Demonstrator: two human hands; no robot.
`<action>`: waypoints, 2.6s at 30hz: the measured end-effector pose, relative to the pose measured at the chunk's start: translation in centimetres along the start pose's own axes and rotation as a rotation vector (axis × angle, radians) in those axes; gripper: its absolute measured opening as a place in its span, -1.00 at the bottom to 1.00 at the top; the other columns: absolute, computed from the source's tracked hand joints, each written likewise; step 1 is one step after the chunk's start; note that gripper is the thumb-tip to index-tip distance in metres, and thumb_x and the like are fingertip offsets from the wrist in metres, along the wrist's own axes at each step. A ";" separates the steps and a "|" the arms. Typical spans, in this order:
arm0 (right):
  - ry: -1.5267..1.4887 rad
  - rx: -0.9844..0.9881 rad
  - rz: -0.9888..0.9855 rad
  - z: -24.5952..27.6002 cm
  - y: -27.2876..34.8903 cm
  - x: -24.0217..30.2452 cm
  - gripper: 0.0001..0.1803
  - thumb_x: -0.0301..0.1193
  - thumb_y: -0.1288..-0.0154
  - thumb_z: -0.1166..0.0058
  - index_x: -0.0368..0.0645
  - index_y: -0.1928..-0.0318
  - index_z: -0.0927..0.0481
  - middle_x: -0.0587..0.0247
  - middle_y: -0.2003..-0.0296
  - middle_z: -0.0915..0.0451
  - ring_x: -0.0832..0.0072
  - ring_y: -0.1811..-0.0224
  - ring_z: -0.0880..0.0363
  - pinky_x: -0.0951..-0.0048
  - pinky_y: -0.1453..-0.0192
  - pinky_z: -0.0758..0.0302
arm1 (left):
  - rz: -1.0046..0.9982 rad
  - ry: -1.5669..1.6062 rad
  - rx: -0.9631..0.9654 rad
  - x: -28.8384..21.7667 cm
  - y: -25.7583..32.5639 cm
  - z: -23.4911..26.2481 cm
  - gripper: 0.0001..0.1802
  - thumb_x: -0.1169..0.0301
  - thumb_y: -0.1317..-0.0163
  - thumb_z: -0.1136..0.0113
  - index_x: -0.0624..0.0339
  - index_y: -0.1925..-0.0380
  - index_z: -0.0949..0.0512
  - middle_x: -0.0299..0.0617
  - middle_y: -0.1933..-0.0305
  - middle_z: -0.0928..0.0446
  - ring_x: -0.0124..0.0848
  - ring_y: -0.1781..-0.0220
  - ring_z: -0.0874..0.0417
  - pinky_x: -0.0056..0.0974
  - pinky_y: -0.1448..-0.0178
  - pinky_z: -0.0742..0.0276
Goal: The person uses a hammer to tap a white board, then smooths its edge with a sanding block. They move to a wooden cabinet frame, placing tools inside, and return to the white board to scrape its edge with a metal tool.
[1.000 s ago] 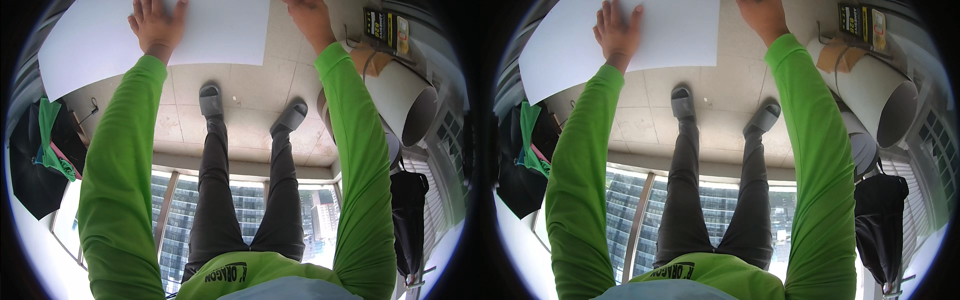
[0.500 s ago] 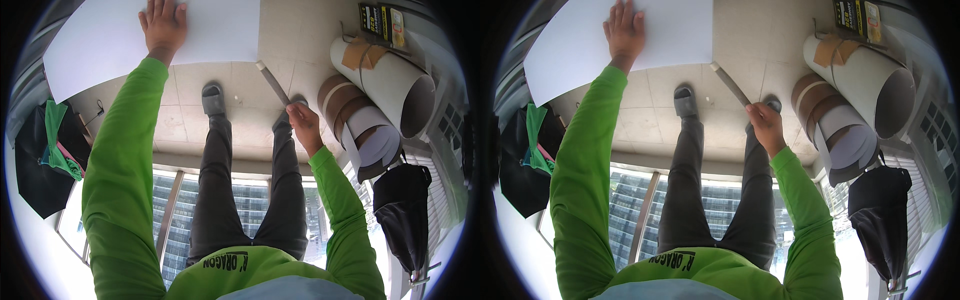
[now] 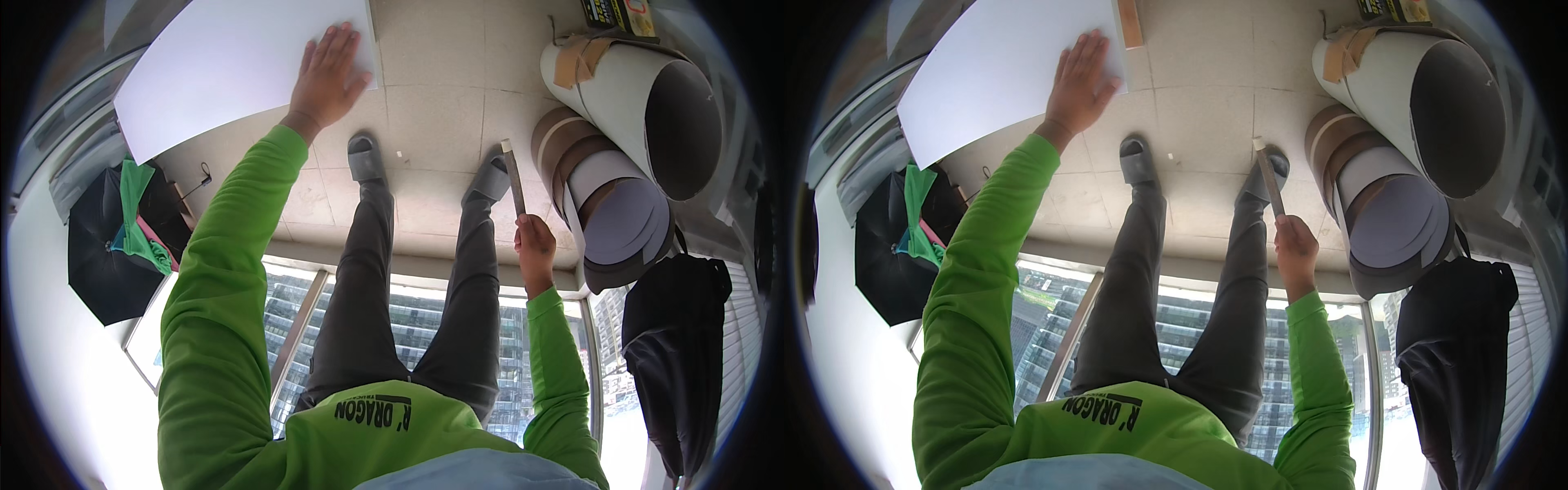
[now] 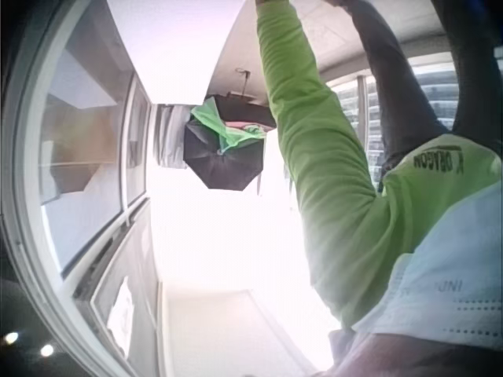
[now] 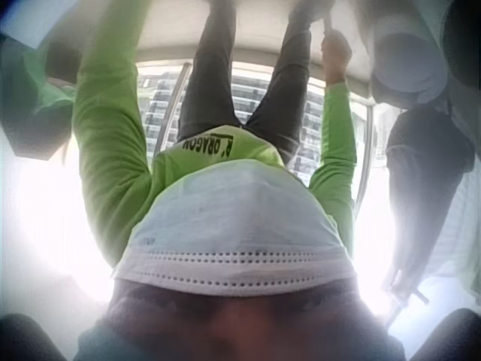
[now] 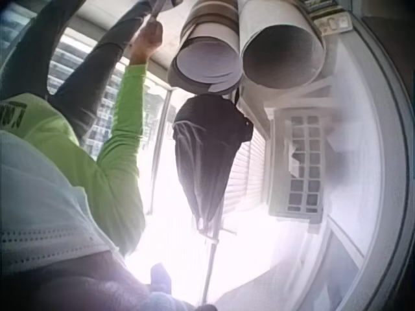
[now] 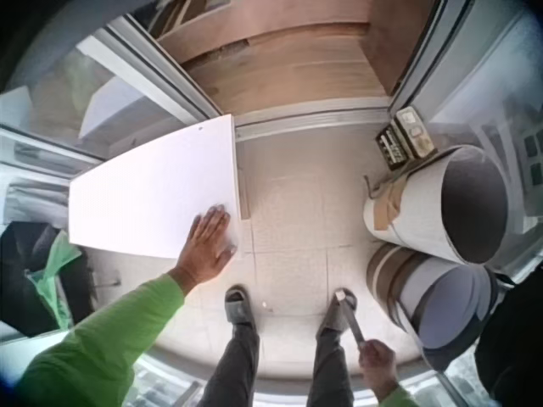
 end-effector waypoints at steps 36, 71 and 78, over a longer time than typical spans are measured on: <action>0.817 0.260 0.790 -26.0 -4.6 26.0 -0.79 -0.49 -0.27 -0.11 -0.19 0.08 -0.58 0.00 0.27 -0.56 0.08 0.29 -0.63 0.09 0.23 -0.59 | 0.107 0.438 0.128 12.2 -31.0 0.6 -0.61 0.02 -0.39 -0.10 0.07 0.11 -0.69 0.01 0.21 -0.72 0.04 0.18 -0.71 0.03 0.02 -0.60; -0.607 0.334 0.020 -29.0 -0.2 37.2 -0.32 0.03 -0.67 0.30 -0.23 -0.49 -0.23 0.14 -0.43 -0.33 0.33 -0.49 -0.24 0.33 -0.56 -0.14 | 0.030 0.849 -0.109 -1.7 -6.5 12.7 -0.25 0.08 -0.60 0.15 0.31 -0.57 0.03 0.14 -0.67 0.08 0.12 -0.68 0.05 0.10 -0.63 -0.03; 0.432 0.186 0.930 -22.2 -3.9 39.2 -0.41 -0.11 -0.62 0.20 -0.22 -0.46 -0.31 -0.14 -0.49 -0.22 0.01 -0.57 -0.13 0.12 -0.60 -0.08 | 0.994 2.399 0.109 -9.1 -11.7 17.1 -0.38 -0.03 -0.56 0.12 -0.09 -0.52 -0.22 -0.23 -0.54 -0.28 -0.23 -0.50 -0.36 -0.12 -0.47 -0.30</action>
Point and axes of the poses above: each hand's wrist, its own y-axis away from the middle knuckle, its own z-axis out of the back of the hand, x = y × z, the point moved 4 cm from there along -y, towards the middle knuckle
